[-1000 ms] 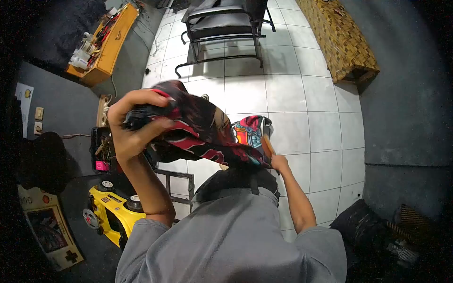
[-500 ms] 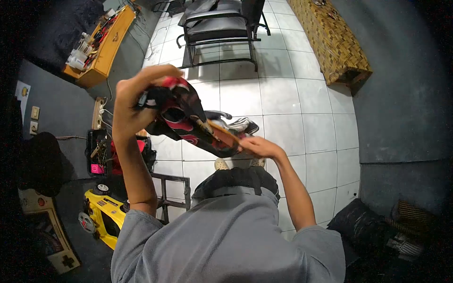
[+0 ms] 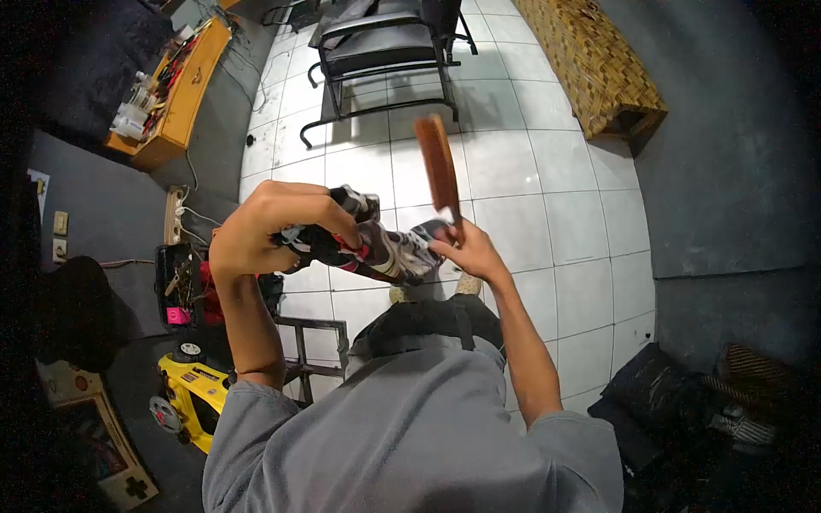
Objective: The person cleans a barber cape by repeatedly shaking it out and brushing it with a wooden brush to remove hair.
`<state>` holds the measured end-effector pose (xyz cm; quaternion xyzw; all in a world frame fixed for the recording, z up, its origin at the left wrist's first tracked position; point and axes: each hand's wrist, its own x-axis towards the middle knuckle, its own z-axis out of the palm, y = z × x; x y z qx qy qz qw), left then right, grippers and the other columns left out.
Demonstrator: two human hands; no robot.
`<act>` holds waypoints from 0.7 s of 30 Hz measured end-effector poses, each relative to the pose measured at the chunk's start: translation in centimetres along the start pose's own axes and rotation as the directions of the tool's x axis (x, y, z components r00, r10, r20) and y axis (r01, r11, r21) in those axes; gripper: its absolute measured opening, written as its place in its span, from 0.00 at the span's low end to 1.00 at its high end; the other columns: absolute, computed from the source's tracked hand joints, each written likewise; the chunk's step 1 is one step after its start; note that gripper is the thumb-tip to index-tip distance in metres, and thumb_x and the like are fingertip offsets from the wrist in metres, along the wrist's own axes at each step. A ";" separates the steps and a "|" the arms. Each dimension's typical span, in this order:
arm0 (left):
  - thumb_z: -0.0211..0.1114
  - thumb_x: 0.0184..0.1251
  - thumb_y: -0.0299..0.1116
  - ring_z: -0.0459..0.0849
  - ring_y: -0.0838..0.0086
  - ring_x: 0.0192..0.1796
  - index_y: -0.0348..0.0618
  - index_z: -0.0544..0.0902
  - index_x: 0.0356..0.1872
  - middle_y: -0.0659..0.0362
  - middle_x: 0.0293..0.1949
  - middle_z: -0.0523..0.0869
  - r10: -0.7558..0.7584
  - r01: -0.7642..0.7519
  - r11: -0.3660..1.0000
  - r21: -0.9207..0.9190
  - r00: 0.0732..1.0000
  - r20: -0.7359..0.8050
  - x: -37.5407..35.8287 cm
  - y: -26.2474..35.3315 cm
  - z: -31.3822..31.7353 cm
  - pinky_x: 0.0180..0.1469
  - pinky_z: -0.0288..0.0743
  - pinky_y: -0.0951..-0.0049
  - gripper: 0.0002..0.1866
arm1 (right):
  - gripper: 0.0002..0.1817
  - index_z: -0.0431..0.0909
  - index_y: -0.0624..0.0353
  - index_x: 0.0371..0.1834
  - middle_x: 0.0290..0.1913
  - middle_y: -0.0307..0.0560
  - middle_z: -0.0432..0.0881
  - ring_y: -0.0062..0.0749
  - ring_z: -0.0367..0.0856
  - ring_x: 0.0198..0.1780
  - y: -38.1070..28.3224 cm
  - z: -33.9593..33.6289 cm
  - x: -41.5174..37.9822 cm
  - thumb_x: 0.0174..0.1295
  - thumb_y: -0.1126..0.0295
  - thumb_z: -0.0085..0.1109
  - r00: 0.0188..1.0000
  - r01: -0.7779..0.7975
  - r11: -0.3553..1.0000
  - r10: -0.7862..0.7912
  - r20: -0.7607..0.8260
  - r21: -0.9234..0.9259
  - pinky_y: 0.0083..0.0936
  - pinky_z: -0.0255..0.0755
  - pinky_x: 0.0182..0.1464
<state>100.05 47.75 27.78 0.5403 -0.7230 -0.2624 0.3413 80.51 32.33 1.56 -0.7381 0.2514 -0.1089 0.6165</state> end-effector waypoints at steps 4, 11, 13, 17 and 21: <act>0.56 0.25 0.16 0.83 0.61 0.37 0.40 0.80 0.38 0.54 0.35 0.84 -0.007 0.007 1.000 0.020 1.000 0.013 0.2 -0.5 0.6 0.41 0.76 0.70 0.27 | 0.26 0.70 0.64 0.52 0.40 0.42 0.77 0.25 0.74 0.42 -9.5 2.6 -0.5 0.49 0.74 0.67 0.959 0.070 0.837 -0.207 0.195 0.543 0.21 0.69 0.46; 0.70 0.34 0.21 0.83 0.61 0.42 0.43 0.75 0.52 0.52 0.40 0.84 -0.263 0.265 0.963 0.039 0.963 -0.051 -1.2 -1.6 1.0 0.45 0.76 0.67 0.34 | 0.15 0.72 0.61 0.39 0.33 0.37 0.76 0.20 0.74 0.36 -8.1 1.9 -0.1 0.50 0.79 0.65 0.961 0.265 0.938 -0.276 0.018 0.225 0.19 0.69 0.40; 0.74 0.34 0.30 0.83 0.58 0.42 0.45 0.74 0.52 0.52 0.42 0.83 -0.481 0.491 0.855 0.167 0.871 -0.099 -1.8 -2.4 0.9 0.43 0.76 0.67 0.34 | 0.11 0.70 0.61 0.31 0.26 0.32 0.70 0.15 0.67 0.28 -8.0 0.3 0.0 0.49 0.81 0.63 0.937 0.348 0.913 -0.328 -0.123 0.215 0.17 0.63 0.30; 0.64 0.33 0.13 0.79 0.54 0.43 0.42 0.76 0.45 0.49 0.40 0.80 -0.337 0.397 0.799 0.453 0.918 -0.209 -3.1 -6.5 1.4 0.45 0.72 0.63 0.28 | 0.11 0.69 0.61 0.28 0.23 0.31 0.66 0.15 0.64 0.27 -10.8 -0.2 -1.7 0.46 0.78 0.64 0.953 0.229 0.966 -0.197 -0.228 0.119 0.15 0.62 0.29; 0.56 0.34 0.12 0.75 0.55 0.36 0.36 0.73 0.34 0.51 0.31 0.74 -0.042 0.421 0.778 0.467 0.776 -0.630 -2.1 -6.1 1.8 0.39 0.70 0.68 0.19 | 0.14 0.69 0.61 0.28 0.22 0.33 0.67 0.18 0.65 0.26 -13.1 1.6 -5.0 0.47 0.69 0.67 0.996 0.087 0.983 -0.090 0.010 0.161 0.19 0.62 0.27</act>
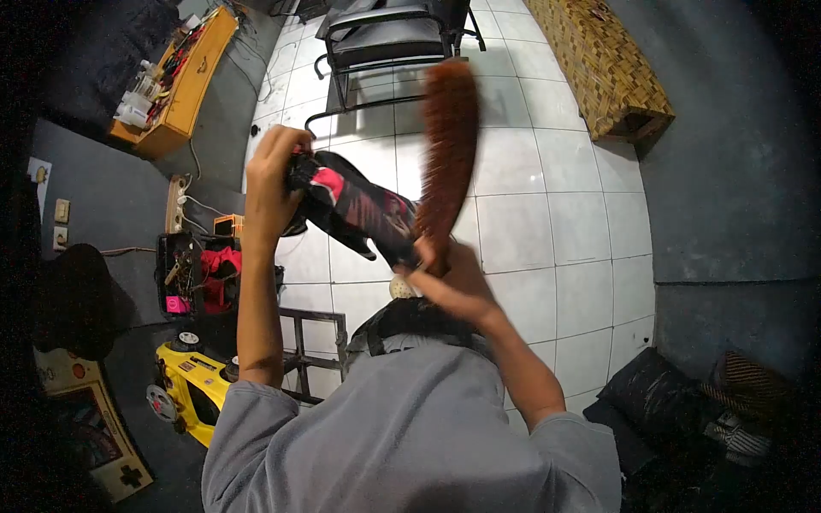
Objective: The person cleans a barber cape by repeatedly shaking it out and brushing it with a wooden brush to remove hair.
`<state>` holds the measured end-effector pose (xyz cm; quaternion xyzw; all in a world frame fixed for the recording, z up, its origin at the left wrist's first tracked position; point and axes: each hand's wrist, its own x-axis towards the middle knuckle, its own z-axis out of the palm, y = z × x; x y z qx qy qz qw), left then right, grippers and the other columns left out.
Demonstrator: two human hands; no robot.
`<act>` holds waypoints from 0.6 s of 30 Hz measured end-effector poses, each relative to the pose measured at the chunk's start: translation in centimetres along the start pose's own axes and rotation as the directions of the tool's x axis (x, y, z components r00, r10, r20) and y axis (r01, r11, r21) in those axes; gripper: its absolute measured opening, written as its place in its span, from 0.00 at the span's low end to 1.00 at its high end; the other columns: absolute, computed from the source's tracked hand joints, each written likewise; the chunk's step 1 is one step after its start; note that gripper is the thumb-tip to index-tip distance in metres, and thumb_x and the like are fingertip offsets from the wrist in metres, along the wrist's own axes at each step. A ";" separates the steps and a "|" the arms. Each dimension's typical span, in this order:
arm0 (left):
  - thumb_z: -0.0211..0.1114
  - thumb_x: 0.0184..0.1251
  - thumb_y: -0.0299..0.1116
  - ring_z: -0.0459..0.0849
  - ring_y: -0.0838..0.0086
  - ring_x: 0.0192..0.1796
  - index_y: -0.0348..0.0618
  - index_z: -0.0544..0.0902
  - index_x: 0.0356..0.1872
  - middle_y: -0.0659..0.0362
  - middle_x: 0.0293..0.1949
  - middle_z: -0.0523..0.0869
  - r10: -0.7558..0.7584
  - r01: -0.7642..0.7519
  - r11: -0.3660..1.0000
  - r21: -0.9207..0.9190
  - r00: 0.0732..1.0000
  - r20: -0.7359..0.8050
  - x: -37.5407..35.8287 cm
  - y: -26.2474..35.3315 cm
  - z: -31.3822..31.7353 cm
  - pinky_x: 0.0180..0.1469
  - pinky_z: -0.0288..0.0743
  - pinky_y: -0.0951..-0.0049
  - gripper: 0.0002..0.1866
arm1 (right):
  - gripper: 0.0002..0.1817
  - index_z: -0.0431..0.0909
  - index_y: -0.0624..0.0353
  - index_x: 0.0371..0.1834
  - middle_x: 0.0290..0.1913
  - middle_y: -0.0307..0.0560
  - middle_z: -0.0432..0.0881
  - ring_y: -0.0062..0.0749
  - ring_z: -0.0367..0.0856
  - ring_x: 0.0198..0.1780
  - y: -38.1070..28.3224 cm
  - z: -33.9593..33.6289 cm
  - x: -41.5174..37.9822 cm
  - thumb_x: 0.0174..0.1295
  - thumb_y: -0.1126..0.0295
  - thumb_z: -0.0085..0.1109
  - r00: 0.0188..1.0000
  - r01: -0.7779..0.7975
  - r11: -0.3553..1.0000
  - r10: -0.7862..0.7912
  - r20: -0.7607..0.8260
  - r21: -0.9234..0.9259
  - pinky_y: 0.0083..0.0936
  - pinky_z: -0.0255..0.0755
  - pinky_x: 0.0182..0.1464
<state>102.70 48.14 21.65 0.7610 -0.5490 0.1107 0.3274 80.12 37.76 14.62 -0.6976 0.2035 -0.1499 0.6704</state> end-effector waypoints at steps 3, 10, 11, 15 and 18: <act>0.58 0.35 0.14 0.71 0.62 0.28 0.37 0.70 0.29 0.54 0.26 0.71 -0.035 0.031 0.999 -0.024 0.982 -0.186 0.4 1.1 0.5 0.33 0.67 0.74 0.15 | 0.15 0.68 0.61 0.27 0.20 0.37 0.65 0.22 0.62 0.23 3.1 2.9 -1.4 0.52 0.66 0.65 0.982 0.000 0.999 0.007 0.189 -0.034 0.23 0.60 0.26; 0.58 0.39 0.17 0.63 0.76 0.25 0.38 0.66 0.26 0.60 0.20 0.63 -0.069 0.053 0.997 -0.063 0.955 -0.287 0.5 1.8 -1.0 0.30 0.62 0.82 0.12 | 0.19 0.58 0.56 0.28 0.19 0.34 0.58 0.15 0.55 0.17 5.1 2.8 -2.1 0.70 0.53 0.32 0.990 -0.010 0.947 -0.035 0.133 0.322 0.14 0.53 0.18; 0.60 0.39 0.18 0.65 0.74 0.24 0.38 0.66 0.25 0.59 0.20 0.66 -0.117 0.087 0.987 -0.135 0.966 -0.233 0.7 2.3 -1.3 0.29 0.63 0.79 0.12 | 0.19 0.57 0.55 0.27 0.19 0.34 0.58 0.15 0.54 0.17 4.3 2.6 -1.3 0.70 0.53 0.32 0.997 0.072 0.982 -0.077 0.018 0.172 0.14 0.53 0.18; 0.59 0.40 0.17 0.64 0.76 0.26 0.38 0.66 0.25 0.61 0.22 0.65 -0.109 0.060 0.971 -0.230 0.972 -0.209 1.6 3.5 -0.3 0.30 0.62 0.81 0.12 | 0.21 0.67 0.68 0.45 0.20 0.40 0.69 0.21 0.67 0.21 0.4 2.5 1.9 0.69 0.57 0.38 0.986 0.150 0.888 -0.168 0.002 0.435 0.20 0.62 0.22; 0.61 0.38 0.18 0.66 0.73 0.23 0.38 0.67 0.25 0.59 0.21 0.67 -0.060 0.000 0.975 -0.221 0.963 -0.263 2.1 3.6 -0.5 0.28 0.64 0.78 0.12 | 0.25 0.66 0.71 0.50 0.19 0.44 0.70 0.22 0.69 0.22 4.1 3.2 3.5 0.69 0.55 0.37 0.979 0.180 0.982 -0.185 0.089 0.060 0.24 0.65 0.24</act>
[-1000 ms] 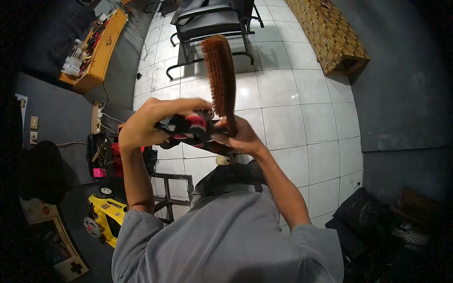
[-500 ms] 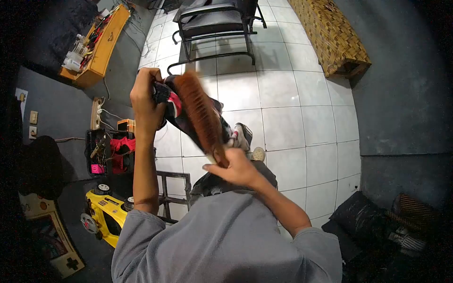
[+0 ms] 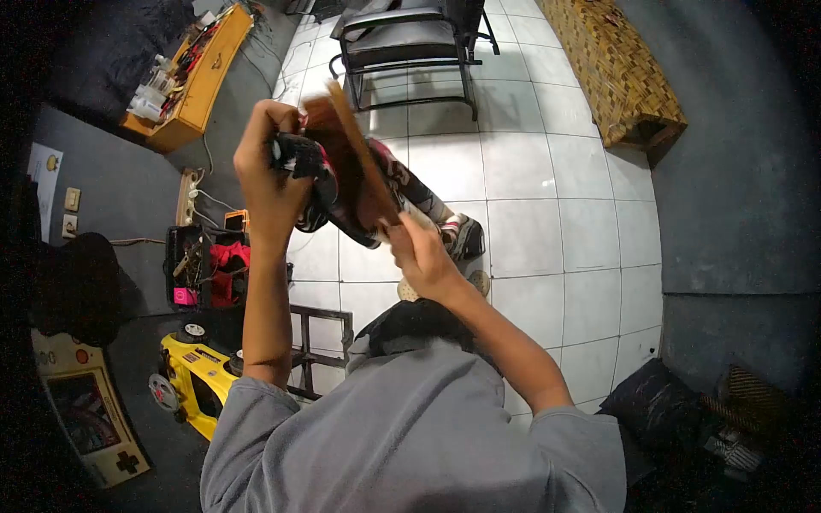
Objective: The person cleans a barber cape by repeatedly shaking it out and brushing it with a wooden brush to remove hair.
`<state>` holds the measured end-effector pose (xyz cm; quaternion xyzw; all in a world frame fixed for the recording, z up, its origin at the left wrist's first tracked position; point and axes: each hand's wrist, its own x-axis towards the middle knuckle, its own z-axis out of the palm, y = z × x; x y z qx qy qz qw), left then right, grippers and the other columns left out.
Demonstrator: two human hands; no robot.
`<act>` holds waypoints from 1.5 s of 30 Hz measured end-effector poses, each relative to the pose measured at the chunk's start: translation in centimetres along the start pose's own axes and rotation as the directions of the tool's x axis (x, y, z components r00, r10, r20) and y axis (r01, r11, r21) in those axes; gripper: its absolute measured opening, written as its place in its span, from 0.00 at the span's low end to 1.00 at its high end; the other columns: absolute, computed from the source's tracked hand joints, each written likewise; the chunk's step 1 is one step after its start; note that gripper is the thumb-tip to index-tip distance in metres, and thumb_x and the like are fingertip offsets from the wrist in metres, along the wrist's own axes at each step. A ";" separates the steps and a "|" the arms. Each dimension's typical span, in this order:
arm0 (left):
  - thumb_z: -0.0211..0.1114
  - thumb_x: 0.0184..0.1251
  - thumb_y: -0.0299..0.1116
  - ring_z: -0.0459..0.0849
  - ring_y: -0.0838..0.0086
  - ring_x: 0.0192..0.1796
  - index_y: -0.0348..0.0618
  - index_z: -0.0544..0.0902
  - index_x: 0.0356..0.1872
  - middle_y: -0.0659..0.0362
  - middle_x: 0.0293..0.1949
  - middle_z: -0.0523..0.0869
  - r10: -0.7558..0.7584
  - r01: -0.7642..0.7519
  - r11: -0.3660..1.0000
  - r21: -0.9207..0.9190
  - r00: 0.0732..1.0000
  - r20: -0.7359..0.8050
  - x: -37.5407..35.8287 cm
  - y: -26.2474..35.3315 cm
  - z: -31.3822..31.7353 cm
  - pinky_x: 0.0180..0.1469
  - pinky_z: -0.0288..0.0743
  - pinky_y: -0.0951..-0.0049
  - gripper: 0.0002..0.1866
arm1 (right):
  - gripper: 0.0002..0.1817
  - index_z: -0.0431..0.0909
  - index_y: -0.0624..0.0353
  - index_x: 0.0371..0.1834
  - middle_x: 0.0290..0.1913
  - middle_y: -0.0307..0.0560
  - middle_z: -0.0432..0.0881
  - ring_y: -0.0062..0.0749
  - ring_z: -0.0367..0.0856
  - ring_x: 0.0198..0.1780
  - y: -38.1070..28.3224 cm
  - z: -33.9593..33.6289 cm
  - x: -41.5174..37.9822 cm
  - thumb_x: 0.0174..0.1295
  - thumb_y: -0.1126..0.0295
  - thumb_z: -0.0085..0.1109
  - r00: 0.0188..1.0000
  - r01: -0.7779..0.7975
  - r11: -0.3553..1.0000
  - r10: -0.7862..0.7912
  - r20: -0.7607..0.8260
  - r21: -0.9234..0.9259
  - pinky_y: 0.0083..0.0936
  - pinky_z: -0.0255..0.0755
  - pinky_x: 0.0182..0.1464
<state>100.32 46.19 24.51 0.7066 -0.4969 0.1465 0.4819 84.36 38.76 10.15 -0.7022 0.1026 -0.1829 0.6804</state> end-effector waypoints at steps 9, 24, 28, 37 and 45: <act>0.54 0.50 0.17 0.68 0.78 0.35 0.37 0.68 0.31 0.62 0.30 0.69 0.000 -0.006 1.000 -0.010 0.876 -0.482 0.8 -0.9 -2.5 0.47 0.65 0.80 0.07 | 0.21 0.81 0.62 0.34 0.38 0.63 0.80 0.54 0.79 0.42 25.9 -11.2 -15.7 0.60 0.56 0.42 0.539 -0.273 0.196 0.842 0.018 -0.942 0.43 0.73 0.44; 0.51 0.53 0.18 0.69 0.74 0.38 0.37 0.65 0.31 0.57 0.33 0.69 0.168 -0.244 0.937 -0.251 0.943 -0.289 1.9 -0.8 -1.0 0.52 0.67 0.69 0.06 | 0.19 0.61 0.58 0.31 0.18 0.40 0.65 0.25 0.63 0.17 -0.1 -1.1 0.3 0.70 0.53 0.33 0.998 -0.018 0.985 0.028 -0.056 0.174 0.22 0.60 0.19; 0.52 0.56 0.22 0.72 0.73 0.39 0.36 0.67 0.32 0.56 0.34 0.71 0.172 -0.238 0.960 -0.147 0.918 -0.358 2.1 -0.7 -1.3 0.53 0.68 0.68 0.04 | 0.15 0.66 0.63 0.38 0.22 0.56 0.74 0.52 0.75 0.24 10.4 0.5 -1.7 0.67 0.60 0.39 0.999 0.035 0.924 -0.027 0.027 -0.382 0.38 0.68 0.26; 0.53 0.53 0.20 0.70 0.78 0.34 0.39 0.66 0.29 0.61 0.30 0.68 -0.117 0.008 0.952 -0.306 0.934 -0.339 2.2 -2.4 -4.4 0.44 0.66 0.81 0.06 | 0.20 0.76 0.63 0.43 0.38 0.62 0.80 0.56 0.79 0.40 25.4 -8.2 -13.0 0.63 0.58 0.42 0.698 -0.390 0.393 0.716 0.011 -0.833 0.44 0.72 0.40; 0.55 0.40 0.16 0.66 0.78 0.29 0.37 0.66 0.26 0.62 0.26 0.67 0.026 -0.048 0.968 -0.246 0.996 -0.090 0.9 0.0 0.1 0.36 0.64 0.82 0.10 | 0.11 0.63 0.62 0.40 0.20 0.40 0.63 0.21 0.64 0.19 1.1 -0.4 -0.5 0.68 0.64 0.37 0.986 -0.010 0.980 0.043 -0.161 0.201 0.21 0.59 0.22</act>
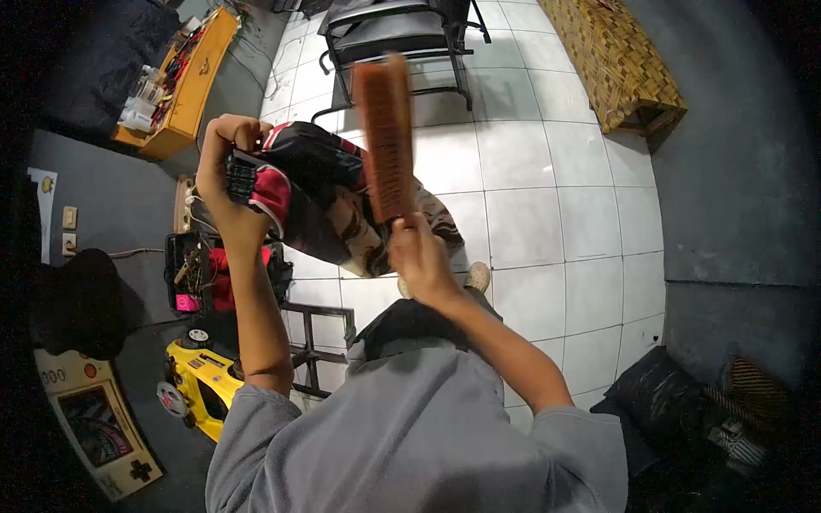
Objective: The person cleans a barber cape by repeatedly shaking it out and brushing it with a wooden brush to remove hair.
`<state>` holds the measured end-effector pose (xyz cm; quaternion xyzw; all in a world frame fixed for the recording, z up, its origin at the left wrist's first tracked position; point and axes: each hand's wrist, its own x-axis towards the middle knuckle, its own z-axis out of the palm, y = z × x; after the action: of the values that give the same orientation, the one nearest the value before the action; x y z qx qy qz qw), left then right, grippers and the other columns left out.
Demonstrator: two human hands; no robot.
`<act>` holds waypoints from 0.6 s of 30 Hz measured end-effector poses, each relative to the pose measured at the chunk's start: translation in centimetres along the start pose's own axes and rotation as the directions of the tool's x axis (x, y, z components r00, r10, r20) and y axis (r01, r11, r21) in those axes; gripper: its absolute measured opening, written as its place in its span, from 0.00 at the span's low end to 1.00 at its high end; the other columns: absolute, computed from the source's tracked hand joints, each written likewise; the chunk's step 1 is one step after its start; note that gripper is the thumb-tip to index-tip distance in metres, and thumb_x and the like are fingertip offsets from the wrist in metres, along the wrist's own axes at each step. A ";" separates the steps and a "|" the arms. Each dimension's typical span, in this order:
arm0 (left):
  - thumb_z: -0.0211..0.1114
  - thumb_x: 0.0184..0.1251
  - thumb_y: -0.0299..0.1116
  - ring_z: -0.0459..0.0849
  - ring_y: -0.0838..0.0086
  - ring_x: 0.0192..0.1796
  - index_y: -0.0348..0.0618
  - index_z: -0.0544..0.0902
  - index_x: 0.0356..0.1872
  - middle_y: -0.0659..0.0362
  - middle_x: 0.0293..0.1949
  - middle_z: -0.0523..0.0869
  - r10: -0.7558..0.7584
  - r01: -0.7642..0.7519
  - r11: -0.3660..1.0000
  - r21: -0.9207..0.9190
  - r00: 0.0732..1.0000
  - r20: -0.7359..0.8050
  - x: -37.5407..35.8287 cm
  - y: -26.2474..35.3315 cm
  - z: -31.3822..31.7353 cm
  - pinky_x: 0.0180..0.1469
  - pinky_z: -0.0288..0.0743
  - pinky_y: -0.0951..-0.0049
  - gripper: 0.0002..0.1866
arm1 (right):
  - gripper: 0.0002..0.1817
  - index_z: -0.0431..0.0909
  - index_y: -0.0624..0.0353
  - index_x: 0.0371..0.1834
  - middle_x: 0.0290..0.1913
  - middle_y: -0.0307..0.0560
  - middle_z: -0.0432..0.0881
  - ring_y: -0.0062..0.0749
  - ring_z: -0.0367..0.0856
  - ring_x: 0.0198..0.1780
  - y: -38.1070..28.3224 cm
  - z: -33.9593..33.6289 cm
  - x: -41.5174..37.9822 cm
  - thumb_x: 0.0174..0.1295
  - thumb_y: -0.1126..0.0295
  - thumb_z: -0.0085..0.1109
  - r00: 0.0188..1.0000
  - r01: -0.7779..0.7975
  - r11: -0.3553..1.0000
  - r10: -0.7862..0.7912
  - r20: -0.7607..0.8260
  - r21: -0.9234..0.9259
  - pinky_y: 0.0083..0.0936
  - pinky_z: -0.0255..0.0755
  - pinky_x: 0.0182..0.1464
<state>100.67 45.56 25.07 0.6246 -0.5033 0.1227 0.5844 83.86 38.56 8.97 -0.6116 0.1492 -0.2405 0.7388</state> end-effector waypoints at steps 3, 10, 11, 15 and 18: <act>0.59 0.42 0.20 0.65 0.79 0.29 0.37 0.67 0.26 0.62 0.25 0.67 -0.019 0.011 0.994 0.106 0.998 0.068 -0.1 1.1 0.3 0.35 0.62 0.83 0.10 | 0.11 0.62 0.68 0.47 0.23 0.54 0.71 0.38 0.72 0.22 -0.3 1.3 0.8 0.63 0.75 0.43 0.992 0.073 0.995 -0.066 0.107 -0.064 0.30 0.68 0.27; 0.65 0.50 0.30 0.71 0.75 0.33 0.41 0.63 0.22 0.60 0.27 0.69 0.175 -0.164 0.984 0.074 0.969 -0.175 0.7 0.8 -5.0 0.43 0.68 0.74 0.16 | 0.15 0.69 0.61 0.40 0.31 0.63 0.79 0.58 0.79 0.34 16.7 -8.2 -4.2 0.65 0.60 0.39 0.884 -0.274 0.364 0.459 -0.084 -0.890 0.50 0.72 0.37; 0.65 0.52 0.28 0.73 0.74 0.33 0.42 0.61 0.21 0.59 0.26 0.68 0.158 -0.143 0.987 0.079 0.957 -0.244 0.6 0.8 -5.6 0.46 0.70 0.71 0.17 | 0.16 0.73 0.62 0.40 0.35 0.60 0.80 0.55 0.79 0.37 19.9 -11.5 -6.9 0.64 0.62 0.39 0.875 -0.038 0.273 0.474 0.100 -0.961 0.46 0.73 0.39; 0.62 0.52 0.19 0.73 0.72 0.34 0.41 0.61 0.24 0.58 0.26 0.66 0.096 -0.077 0.917 -0.391 0.995 0.029 0.8 -0.6 -7.2 0.47 0.71 0.71 0.15 | 0.20 0.77 0.62 0.38 0.36 0.60 0.80 0.55 0.79 0.39 22.9 -17.4 -11.4 0.64 0.62 0.34 0.643 -0.087 0.069 0.766 -0.003 -0.994 0.46 0.73 0.42; 0.62 0.48 0.32 0.75 0.72 0.33 0.35 0.72 0.31 0.57 0.27 0.73 0.103 -0.154 0.966 0.209 0.966 0.238 -0.3 1.6 -4.1 0.35 0.69 0.76 0.13 | 0.26 0.77 0.62 0.28 0.20 0.58 0.79 0.48 0.80 0.24 21.3 -17.8 -9.9 0.66 0.51 0.38 0.837 -0.385 0.282 0.508 -0.204 -0.879 0.42 0.72 0.28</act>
<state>101.07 49.48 26.97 0.6625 -0.5889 0.1452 0.4396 70.08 32.02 -16.24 -0.8521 0.3749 0.1287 0.3419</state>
